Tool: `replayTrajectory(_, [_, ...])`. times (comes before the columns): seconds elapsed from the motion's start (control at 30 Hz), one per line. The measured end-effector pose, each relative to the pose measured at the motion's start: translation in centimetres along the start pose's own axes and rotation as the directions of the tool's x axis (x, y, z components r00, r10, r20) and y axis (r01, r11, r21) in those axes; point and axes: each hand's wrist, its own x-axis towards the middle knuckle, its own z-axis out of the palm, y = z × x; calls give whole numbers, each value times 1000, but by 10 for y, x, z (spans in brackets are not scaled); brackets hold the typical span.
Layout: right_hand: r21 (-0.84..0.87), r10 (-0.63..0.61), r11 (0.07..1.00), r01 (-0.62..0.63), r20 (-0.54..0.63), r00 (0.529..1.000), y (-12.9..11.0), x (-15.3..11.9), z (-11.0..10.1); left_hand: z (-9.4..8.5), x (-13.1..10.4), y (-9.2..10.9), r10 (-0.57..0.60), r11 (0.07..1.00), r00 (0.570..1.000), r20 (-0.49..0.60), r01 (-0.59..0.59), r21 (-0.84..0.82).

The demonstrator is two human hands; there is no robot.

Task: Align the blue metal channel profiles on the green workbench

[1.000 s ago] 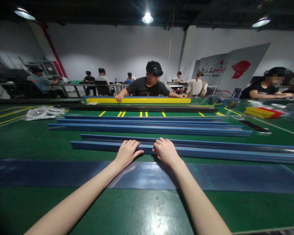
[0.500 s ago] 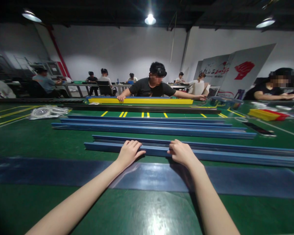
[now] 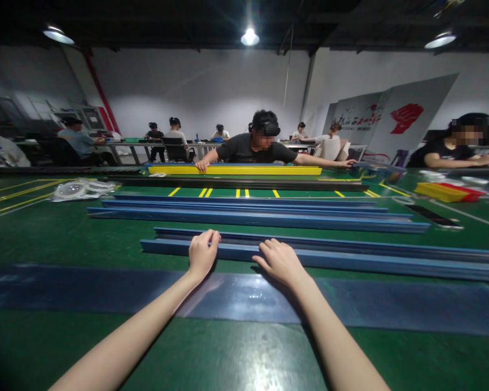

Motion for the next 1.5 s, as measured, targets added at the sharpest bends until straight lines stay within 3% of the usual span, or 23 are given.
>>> replayTrajectory(0.13, [13,-8,1000,8,-20,1000,-4,2,6,-8,6,-1,-224,968,971,87,232,-100])
replayTrajectory(0.27, [41,-7,999,8,-11,1000,-3,1,6,-18,14,0,-222,962,940,261,255,-101])
replayTrajectory(0.43, [83,4,997,-4,3,1000,-3,2,5,-29,23,-3,-115,987,914,390,150,-59])
replayTrajectory(0.57, [107,27,994,-30,32,999,-3,5,3,-36,23,-8,13,998,902,433,-35,44])
replayTrajectory(0.7, [139,42,989,-49,50,998,-5,9,0,-39,16,-18,148,962,882,447,-233,140])
replayTrajectory(0.8, [136,45,989,-55,73,996,-8,14,-2,-40,11,-27,213,931,877,431,-316,183])
replayTrajectory(1.17, [133,18,991,-28,74,997,-31,37,-3,-43,3,-43,273,882,865,421,-399,249])
replayTrajectory(1.5, [142,32,989,-39,56,998,-31,36,2,-39,-1,-46,306,853,862,404,-437,286])
